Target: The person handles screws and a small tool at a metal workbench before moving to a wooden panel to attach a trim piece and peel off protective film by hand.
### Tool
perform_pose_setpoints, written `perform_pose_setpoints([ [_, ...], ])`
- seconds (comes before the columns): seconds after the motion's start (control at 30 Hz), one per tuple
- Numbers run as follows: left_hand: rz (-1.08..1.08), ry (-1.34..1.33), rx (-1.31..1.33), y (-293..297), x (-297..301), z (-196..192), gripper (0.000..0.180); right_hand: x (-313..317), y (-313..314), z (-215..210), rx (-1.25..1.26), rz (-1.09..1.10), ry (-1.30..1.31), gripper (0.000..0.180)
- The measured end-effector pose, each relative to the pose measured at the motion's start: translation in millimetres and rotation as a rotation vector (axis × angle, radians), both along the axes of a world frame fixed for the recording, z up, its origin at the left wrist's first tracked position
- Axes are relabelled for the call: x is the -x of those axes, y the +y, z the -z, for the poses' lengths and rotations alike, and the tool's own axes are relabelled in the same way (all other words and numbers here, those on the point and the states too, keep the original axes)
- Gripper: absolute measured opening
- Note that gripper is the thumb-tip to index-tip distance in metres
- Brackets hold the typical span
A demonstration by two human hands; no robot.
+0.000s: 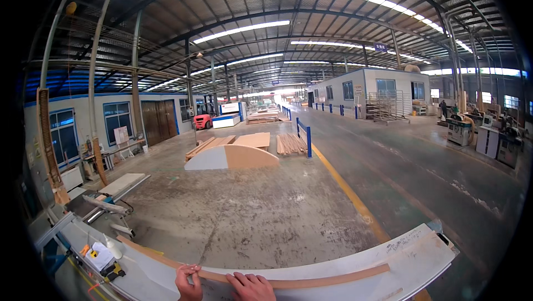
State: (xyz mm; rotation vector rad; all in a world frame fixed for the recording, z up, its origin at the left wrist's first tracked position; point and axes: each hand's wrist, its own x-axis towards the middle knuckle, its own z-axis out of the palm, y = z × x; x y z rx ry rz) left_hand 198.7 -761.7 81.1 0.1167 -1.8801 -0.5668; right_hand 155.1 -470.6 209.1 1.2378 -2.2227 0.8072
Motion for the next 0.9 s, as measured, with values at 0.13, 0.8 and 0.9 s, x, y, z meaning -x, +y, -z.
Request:
perform_pose_setpoints([
  [0.13,-0.015,-0.044,0.037,-7,-4,1,0.032,2,-2,9,-0.040,0.013,0.033,0.051],
  [0.8,0.289,-0.182,0.124,37,-107,-111,0.012,-42,-8,-7,-0.256,0.185,0.079,0.050],
  [0.9,0.264,-0.182,0.066,14,-158,-95,0.011,-66,-14,-11,-0.264,0.180,-0.030,0.046],
])
